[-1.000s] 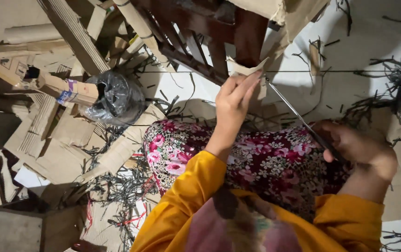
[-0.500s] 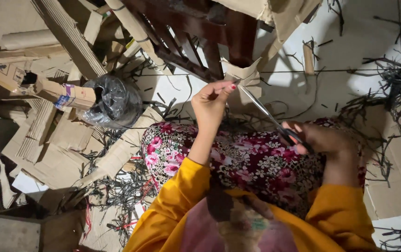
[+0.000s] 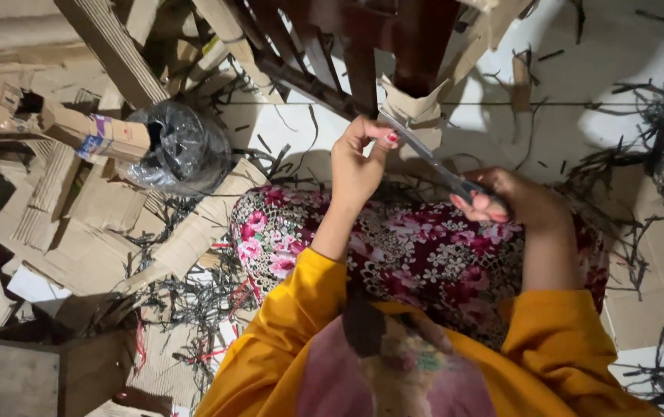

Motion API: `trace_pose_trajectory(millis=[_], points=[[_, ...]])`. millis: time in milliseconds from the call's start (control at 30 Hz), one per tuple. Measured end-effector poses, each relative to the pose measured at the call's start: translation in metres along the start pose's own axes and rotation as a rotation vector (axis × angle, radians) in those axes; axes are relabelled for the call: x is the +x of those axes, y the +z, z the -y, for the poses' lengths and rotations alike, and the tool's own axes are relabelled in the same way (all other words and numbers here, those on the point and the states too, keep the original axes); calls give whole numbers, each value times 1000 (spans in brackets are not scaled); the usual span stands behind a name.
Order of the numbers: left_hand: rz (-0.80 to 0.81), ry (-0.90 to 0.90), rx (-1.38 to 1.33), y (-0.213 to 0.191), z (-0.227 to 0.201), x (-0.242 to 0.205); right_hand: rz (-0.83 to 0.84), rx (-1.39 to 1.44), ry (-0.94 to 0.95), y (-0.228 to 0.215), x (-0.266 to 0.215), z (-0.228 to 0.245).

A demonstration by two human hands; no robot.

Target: Wrapping chair legs with cardboard and securing them with plastic ties

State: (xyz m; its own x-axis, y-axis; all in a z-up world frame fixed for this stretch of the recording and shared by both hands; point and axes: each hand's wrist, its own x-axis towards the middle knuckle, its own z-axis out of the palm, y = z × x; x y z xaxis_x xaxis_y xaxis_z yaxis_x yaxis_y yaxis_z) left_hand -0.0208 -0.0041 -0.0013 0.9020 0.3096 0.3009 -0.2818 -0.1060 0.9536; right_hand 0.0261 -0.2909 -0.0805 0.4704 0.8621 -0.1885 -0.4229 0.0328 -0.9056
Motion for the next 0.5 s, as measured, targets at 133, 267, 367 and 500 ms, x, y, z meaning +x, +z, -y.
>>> trace_pose_trajectory(millis=[133,267,367,500], points=[[13,-43,-25,-14,24,-3,-47,16,57,23,-12,32],[191,-217,213,-29,53,-39,-345,-762,467,46,-34,52],[513,-373,525,-21,47,-55,-397,-1010,638,27,-28,43],[1297,-413,841,-6,39,-101,-284,-1136,600,22,-18,-3]])
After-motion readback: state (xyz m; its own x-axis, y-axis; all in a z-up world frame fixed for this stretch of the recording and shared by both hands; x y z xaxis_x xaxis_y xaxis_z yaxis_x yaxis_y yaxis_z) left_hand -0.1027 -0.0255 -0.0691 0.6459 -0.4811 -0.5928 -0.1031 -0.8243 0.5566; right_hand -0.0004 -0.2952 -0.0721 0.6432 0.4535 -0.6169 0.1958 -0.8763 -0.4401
